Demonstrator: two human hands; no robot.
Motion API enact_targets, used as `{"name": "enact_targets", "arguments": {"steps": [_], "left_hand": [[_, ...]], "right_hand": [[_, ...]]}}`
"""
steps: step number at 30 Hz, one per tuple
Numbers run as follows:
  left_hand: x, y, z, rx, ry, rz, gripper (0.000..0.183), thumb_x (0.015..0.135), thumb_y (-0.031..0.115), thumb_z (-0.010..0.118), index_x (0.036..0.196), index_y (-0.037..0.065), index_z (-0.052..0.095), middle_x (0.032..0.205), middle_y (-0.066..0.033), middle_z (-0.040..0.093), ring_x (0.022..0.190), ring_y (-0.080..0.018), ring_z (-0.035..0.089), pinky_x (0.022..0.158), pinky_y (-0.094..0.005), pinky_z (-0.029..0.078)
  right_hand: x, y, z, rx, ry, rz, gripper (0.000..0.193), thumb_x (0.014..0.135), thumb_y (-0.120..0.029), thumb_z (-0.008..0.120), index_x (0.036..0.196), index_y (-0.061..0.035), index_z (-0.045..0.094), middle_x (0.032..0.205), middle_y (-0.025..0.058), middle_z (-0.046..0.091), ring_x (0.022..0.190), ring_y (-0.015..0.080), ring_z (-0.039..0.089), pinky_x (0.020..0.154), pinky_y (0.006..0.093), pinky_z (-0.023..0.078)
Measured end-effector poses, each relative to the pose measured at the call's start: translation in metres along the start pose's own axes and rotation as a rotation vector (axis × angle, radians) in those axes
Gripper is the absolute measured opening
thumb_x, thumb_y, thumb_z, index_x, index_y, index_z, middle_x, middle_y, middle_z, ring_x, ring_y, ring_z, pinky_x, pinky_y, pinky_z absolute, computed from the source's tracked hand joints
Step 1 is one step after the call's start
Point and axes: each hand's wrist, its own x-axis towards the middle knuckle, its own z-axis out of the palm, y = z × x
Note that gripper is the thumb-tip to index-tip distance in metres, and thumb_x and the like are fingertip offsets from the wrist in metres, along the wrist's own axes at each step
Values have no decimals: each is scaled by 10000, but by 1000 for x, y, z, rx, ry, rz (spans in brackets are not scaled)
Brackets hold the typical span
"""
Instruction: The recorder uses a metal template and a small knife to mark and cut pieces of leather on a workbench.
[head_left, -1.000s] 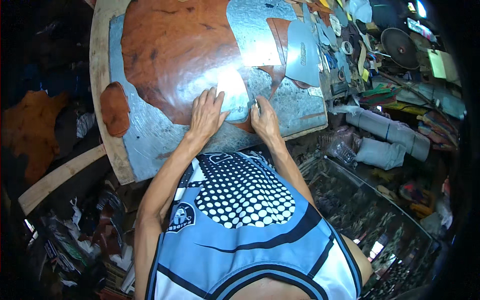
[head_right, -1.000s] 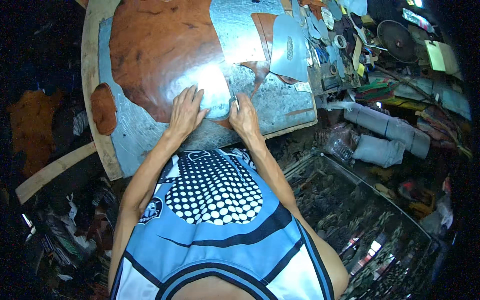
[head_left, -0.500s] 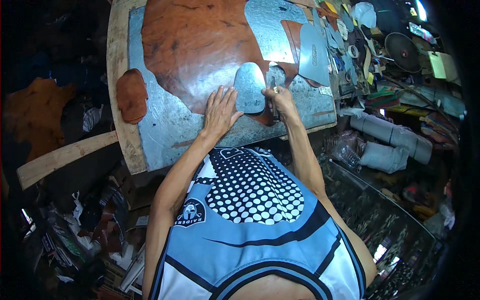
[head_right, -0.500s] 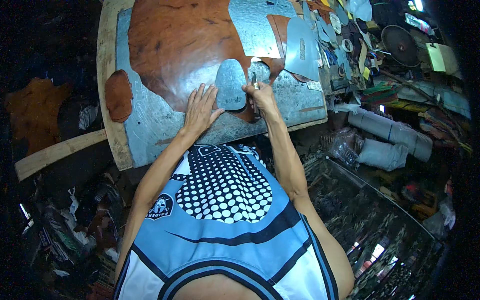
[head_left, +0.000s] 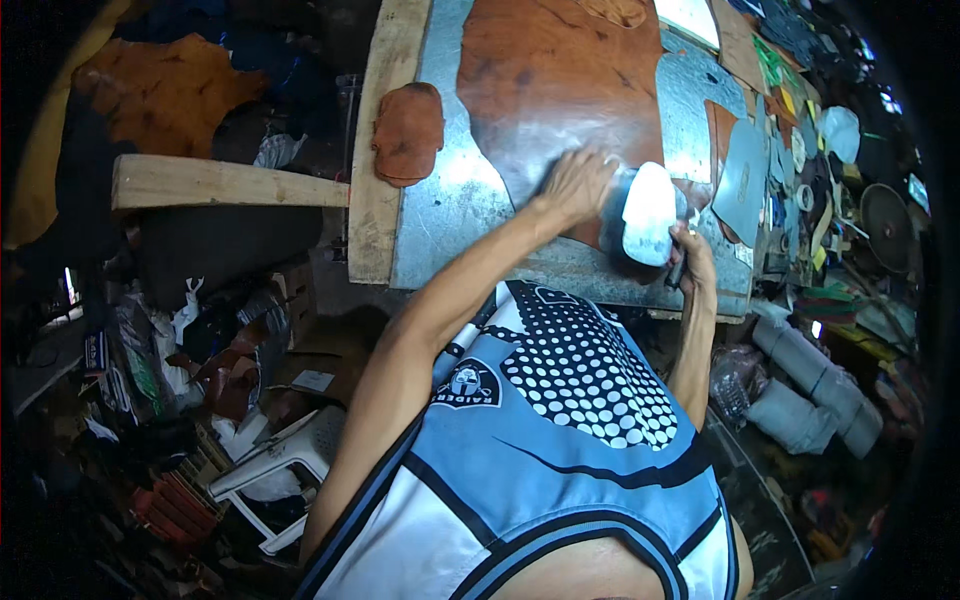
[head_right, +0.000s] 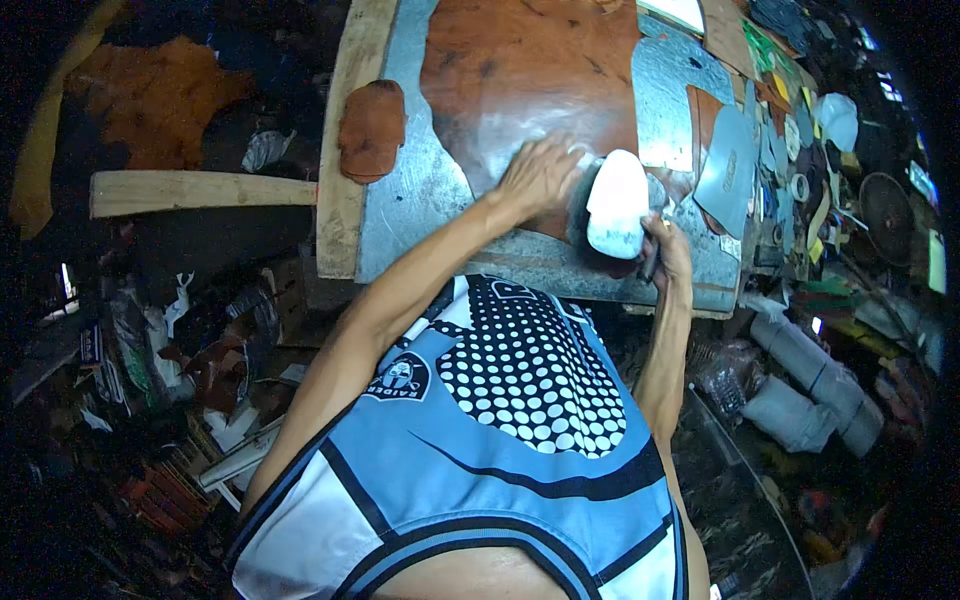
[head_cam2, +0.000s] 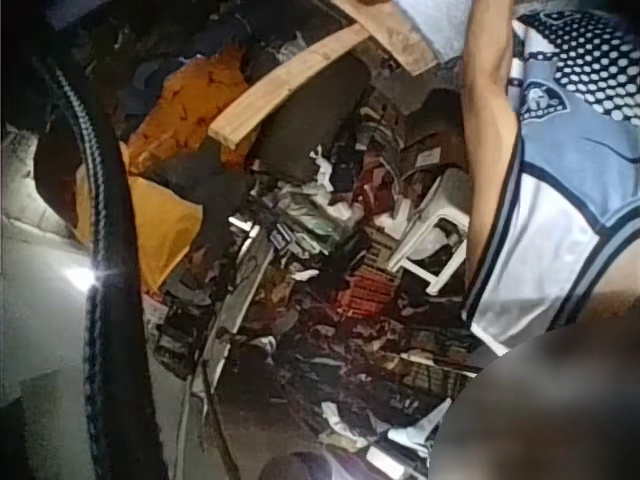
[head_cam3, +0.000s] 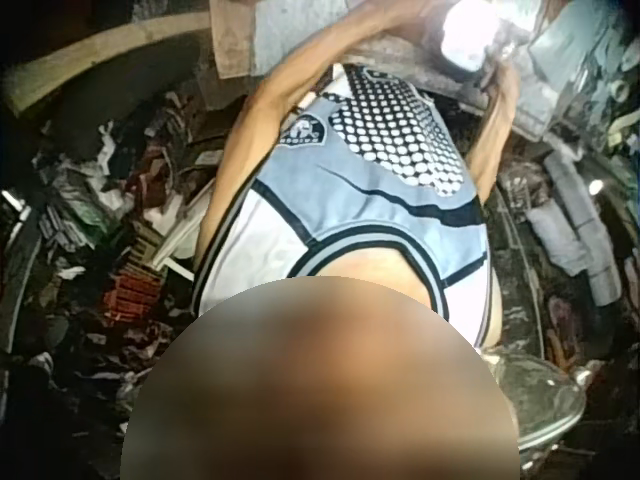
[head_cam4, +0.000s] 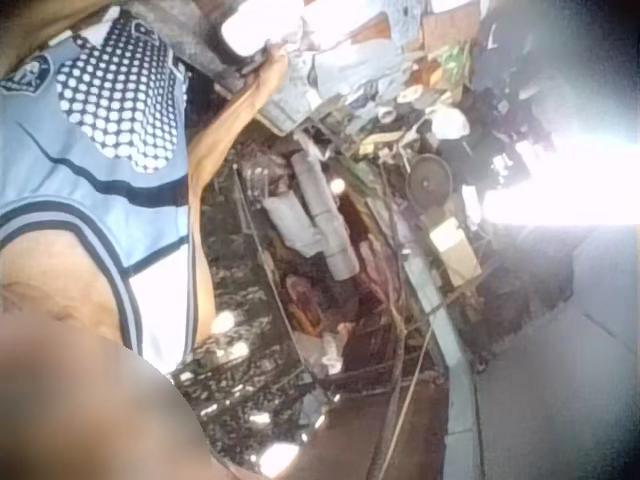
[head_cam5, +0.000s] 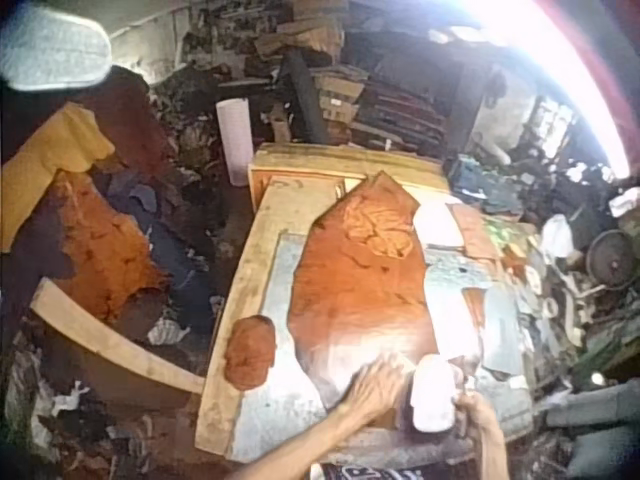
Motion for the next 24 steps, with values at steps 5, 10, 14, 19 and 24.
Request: {"name": "enact_targets", "arguments": {"steps": [5, 10, 14, 19, 24], "left_hand": [[48, -29, 25, 238, -264, -2, 448, 946, 354, 510, 1343, 149, 540, 1503, -135, 380, 1420, -356, 268, 1139, -546, 214], [39, -41, 37, 270, -49, 29, 437, 967, 398, 472, 1318, 159, 573, 1443, -130, 470, 1362, -363, 372, 1080, -543, 311], [48, 8, -6, -517, -527, -192, 457, 987, 425, 475, 1196, 60, 652, 1121, -173, 668, 1046, -322, 615, 927, -387, 455], [4, 7, -11, -1288, -497, -476, 411, 975, 313, 559, 1192, -29, 627, 1076, -99, 688, 979, -183, 644, 865, -317, 505], [-20, -28, -71, -960, -166, -484, 370, 932, 171, 600, 1242, -29, 582, 1077, -92, 678, 946, -154, 633, 858, -311, 509]], "right_hand": [[-4, 16, -2, -182, 78, 106, 143, 831, -150, 668, 895, -41, 601, 630, 18, 582, 494, 109, 525, 439, 269, 441], [-63, 35, 3, 6, -4, 173, 157, 825, -94, 684, 935, -33, 590, 640, 17, 568, 480, 107, 513, 465, 248, 432], [-63, 17, 28, 246, 64, -78, 268, 833, -87, 693, 1042, -34, 534, 662, 5, 544, 502, 99, 510, 482, 247, 436], [-45, 20, 42, 249, -35, -91, 302, 827, -99, 712, 1064, -43, 534, 693, 6, 555, 529, 100, 528, 495, 245, 446], [5, 30, -6, -486, 298, -86, 207, 834, -265, 706, 882, -75, 639, 665, -7, 561, 594, 114, 544, 528, 284, 448]]}}
